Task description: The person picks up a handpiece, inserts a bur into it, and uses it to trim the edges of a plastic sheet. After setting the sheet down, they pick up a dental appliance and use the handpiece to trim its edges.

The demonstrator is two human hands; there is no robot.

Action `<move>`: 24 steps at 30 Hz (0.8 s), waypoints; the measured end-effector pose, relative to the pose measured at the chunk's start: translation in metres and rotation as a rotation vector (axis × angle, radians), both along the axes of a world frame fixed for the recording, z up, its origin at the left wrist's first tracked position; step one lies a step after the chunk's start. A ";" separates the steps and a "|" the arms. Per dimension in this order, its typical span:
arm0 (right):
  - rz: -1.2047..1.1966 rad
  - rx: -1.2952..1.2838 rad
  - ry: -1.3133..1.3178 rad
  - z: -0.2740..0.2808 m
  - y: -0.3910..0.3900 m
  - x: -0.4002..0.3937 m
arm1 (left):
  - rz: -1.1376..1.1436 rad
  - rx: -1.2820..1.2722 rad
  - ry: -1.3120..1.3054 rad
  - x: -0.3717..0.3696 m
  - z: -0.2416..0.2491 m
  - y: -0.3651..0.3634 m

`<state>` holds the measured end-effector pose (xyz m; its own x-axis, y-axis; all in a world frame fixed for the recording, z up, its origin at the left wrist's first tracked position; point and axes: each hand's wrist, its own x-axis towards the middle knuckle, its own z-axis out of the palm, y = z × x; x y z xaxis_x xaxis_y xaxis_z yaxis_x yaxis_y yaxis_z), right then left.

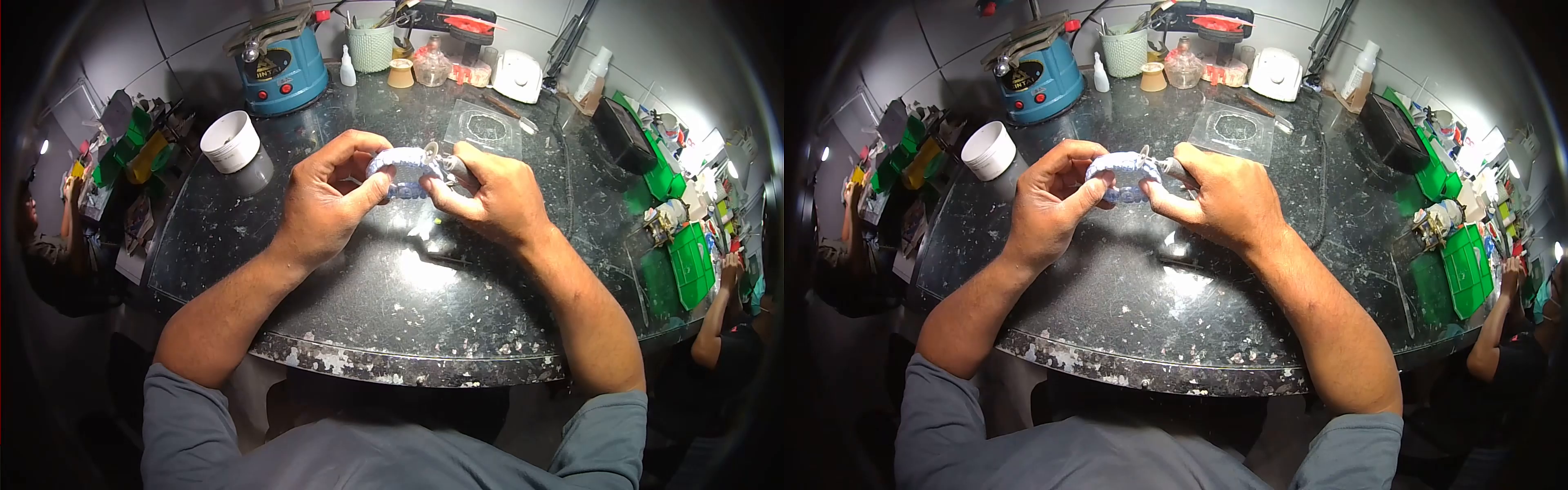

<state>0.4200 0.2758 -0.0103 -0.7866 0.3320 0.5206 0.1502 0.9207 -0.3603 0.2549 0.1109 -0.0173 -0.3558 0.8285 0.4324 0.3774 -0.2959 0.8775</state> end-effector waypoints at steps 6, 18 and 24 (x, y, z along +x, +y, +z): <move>0.003 0.027 0.015 -0.002 0.001 0.000 | -0.010 0.012 0.004 0.000 -0.001 0.000; 0.008 0.010 0.016 0.000 -0.001 0.000 | -0.013 0.007 -0.028 -0.001 -0.001 0.001; 0.014 0.004 0.018 0.000 -0.002 0.000 | 0.003 0.050 -0.091 0.004 0.000 0.002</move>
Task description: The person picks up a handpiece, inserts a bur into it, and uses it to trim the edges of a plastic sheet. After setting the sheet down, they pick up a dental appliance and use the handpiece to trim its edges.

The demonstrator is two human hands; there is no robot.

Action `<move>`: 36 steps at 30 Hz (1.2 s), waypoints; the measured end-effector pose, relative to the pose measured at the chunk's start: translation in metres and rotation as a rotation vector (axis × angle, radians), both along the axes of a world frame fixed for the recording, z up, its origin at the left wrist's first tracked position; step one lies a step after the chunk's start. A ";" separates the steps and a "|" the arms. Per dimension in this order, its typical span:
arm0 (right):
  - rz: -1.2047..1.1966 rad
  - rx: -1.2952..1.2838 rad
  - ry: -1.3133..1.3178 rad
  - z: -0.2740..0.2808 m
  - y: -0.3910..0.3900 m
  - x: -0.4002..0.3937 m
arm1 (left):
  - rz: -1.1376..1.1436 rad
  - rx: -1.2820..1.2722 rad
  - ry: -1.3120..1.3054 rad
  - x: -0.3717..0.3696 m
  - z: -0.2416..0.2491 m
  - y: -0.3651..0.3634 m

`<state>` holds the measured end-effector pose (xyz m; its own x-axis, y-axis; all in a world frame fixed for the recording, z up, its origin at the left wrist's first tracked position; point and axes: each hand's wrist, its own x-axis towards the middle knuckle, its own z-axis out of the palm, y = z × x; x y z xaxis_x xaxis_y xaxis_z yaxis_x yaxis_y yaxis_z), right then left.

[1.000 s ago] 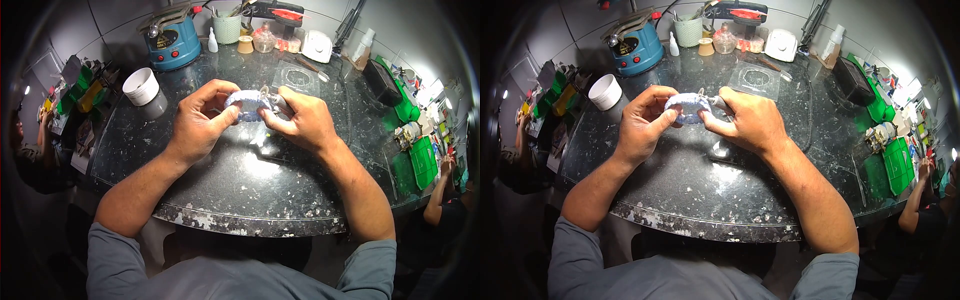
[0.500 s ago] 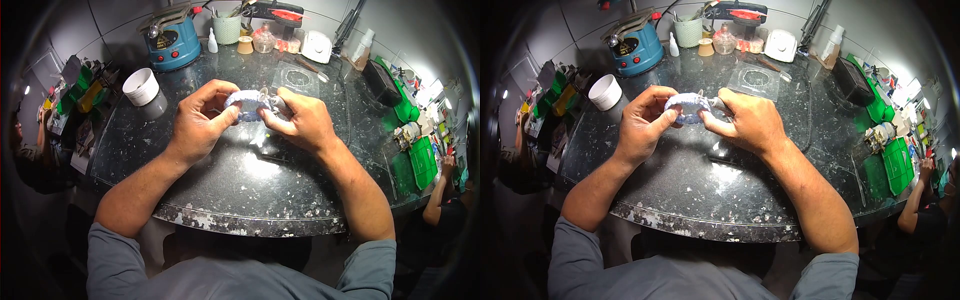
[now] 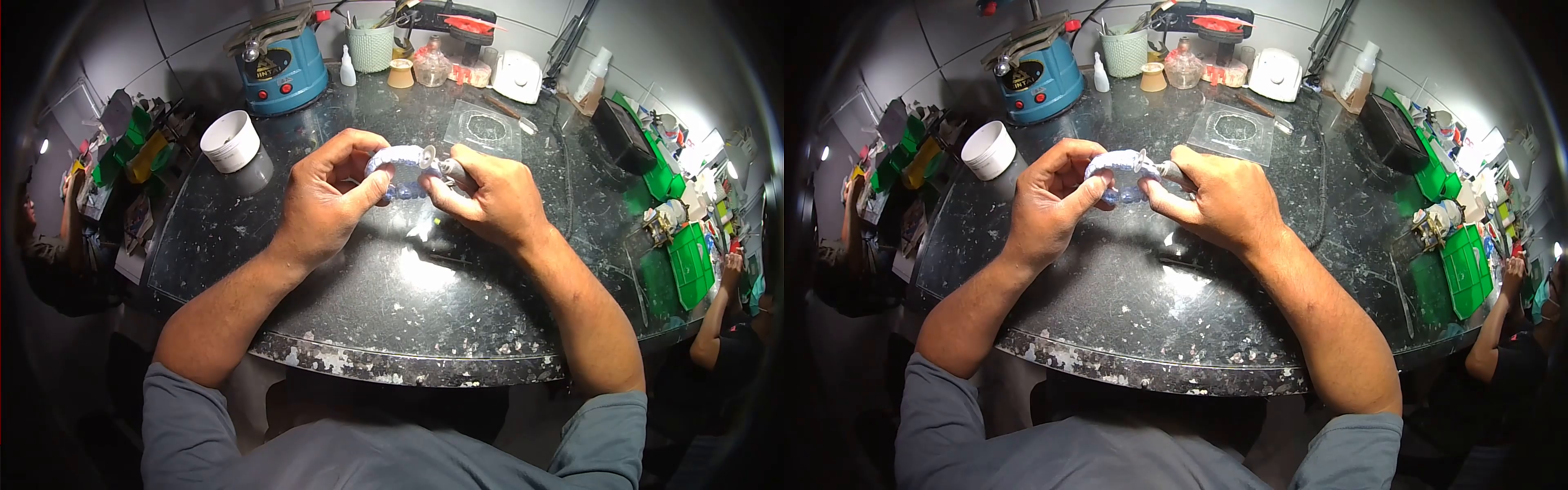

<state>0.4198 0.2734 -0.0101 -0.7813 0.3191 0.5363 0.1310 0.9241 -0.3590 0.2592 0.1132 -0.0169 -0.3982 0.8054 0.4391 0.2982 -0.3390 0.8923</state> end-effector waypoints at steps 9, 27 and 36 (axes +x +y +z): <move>0.034 0.030 0.084 -0.003 0.002 -0.001 | -0.055 -0.038 -0.035 -0.004 -0.001 0.000; 0.247 0.220 0.199 -0.002 0.006 -0.001 | -0.172 -0.178 -0.487 -0.015 -0.002 0.005; 0.008 0.173 0.145 0.002 0.008 0.001 | -0.149 -0.096 -0.295 -0.006 -0.001 0.005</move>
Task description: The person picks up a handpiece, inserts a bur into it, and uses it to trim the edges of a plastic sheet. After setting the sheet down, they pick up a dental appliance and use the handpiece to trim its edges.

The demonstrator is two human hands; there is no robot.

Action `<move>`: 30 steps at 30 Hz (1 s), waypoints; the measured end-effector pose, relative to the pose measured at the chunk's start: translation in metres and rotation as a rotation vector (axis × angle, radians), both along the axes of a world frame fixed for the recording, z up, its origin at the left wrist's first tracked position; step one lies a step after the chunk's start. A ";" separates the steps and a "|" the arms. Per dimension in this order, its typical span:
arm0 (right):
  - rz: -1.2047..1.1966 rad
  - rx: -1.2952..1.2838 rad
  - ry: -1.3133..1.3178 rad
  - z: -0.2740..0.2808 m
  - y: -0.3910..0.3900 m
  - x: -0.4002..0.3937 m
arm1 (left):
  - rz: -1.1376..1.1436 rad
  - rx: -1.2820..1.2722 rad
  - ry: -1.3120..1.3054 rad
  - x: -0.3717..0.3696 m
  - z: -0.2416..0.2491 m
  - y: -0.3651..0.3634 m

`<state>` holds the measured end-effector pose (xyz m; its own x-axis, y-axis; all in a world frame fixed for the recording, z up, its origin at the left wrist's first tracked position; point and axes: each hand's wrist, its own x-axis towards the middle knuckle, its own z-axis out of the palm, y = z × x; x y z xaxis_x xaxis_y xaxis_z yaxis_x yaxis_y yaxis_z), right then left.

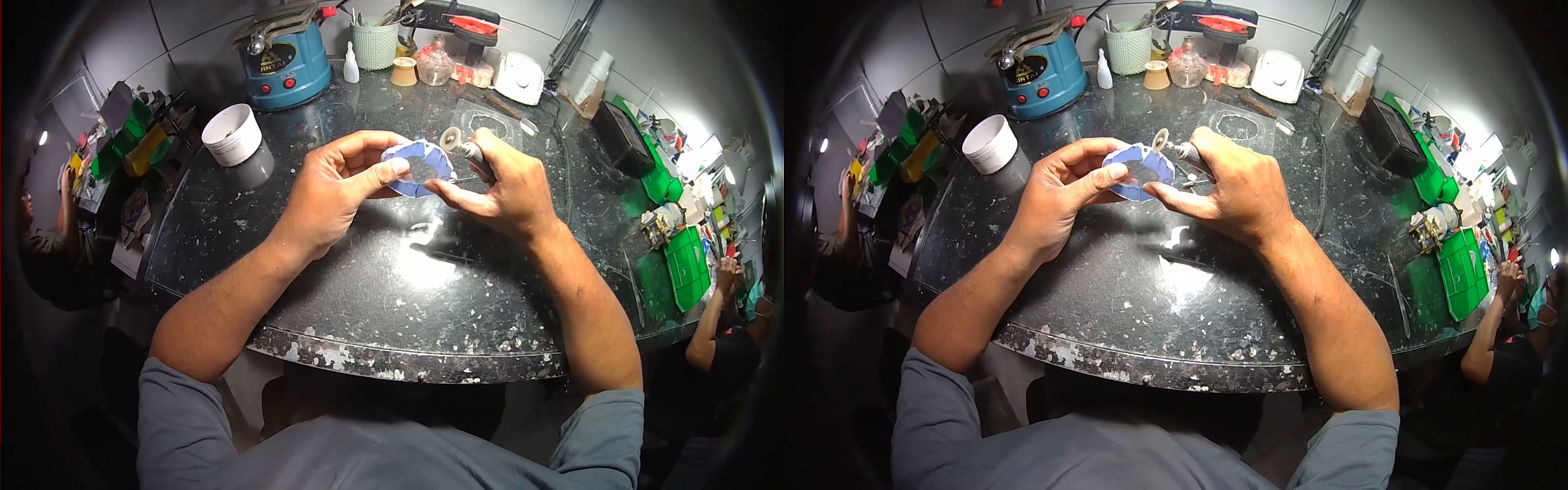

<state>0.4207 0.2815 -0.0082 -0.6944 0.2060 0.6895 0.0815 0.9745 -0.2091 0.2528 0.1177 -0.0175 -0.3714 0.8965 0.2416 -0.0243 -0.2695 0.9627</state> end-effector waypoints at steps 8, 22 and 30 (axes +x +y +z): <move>-0.040 0.021 -0.067 -0.005 0.000 -0.002 | 0.013 0.041 0.072 -0.001 -0.002 0.000; -0.036 0.012 -0.088 -0.004 -0.001 -0.002 | 0.039 0.026 0.084 0.000 0.000 -0.002; -0.031 0.002 -0.094 -0.003 -0.002 -0.001 | 0.048 0.024 0.117 0.000 0.000 -0.002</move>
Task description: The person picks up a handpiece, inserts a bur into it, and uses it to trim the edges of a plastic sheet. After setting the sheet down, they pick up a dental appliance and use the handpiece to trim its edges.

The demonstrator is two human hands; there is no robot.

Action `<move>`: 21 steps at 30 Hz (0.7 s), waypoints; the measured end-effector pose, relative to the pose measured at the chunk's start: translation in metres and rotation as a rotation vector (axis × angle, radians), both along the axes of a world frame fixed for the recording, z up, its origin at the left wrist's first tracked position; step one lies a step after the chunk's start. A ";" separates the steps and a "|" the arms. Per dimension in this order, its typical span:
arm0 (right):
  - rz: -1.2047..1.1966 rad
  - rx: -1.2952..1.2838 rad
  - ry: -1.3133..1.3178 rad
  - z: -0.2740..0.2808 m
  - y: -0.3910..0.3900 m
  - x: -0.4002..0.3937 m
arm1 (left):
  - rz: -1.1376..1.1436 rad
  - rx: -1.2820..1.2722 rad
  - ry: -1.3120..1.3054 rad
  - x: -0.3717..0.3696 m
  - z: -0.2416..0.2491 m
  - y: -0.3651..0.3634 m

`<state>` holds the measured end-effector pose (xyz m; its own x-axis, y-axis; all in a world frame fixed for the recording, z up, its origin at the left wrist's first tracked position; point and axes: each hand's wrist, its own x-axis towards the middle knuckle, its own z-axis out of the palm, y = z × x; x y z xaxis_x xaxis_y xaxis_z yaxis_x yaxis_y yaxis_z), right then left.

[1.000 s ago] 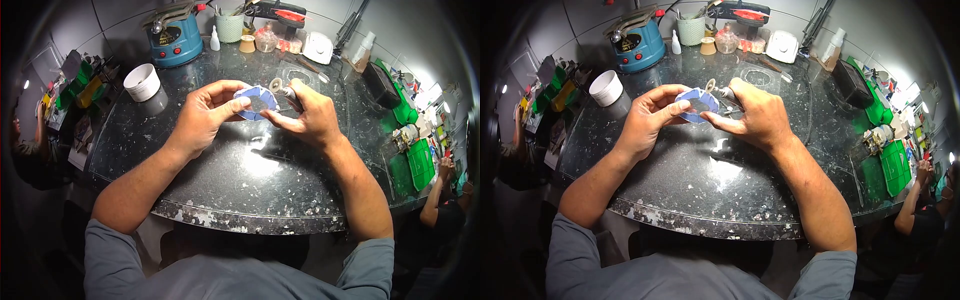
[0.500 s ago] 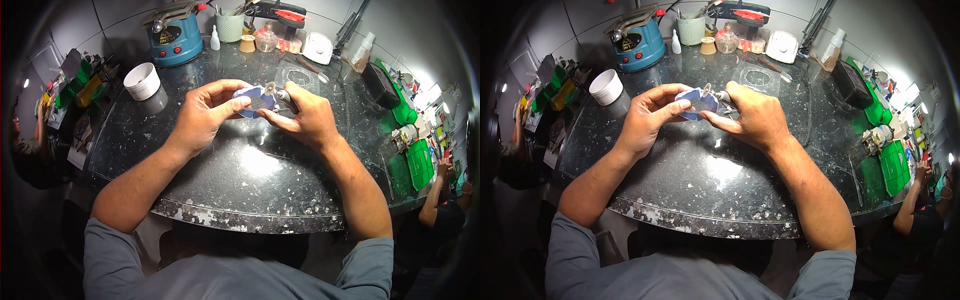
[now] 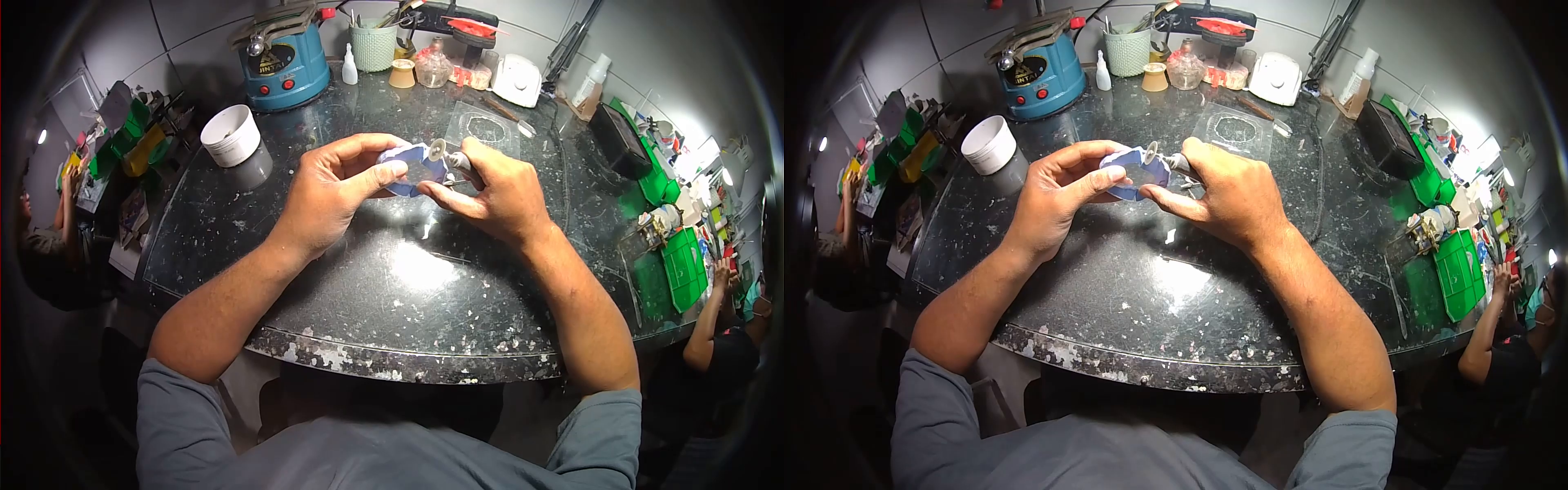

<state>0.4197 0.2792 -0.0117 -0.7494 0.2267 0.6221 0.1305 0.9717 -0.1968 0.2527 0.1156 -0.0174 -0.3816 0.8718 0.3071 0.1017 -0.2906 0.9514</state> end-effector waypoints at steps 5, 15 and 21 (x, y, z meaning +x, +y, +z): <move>0.002 0.010 0.003 -0.001 0.000 0.000 | 0.001 0.004 0.000 0.001 0.001 0.000; 0.000 0.012 0.001 -0.002 0.001 -0.001 | -0.021 0.030 -0.032 0.001 0.000 0.000; -0.003 0.013 -0.016 -0.001 0.001 -0.001 | -0.028 0.032 -0.013 0.000 -0.001 -0.001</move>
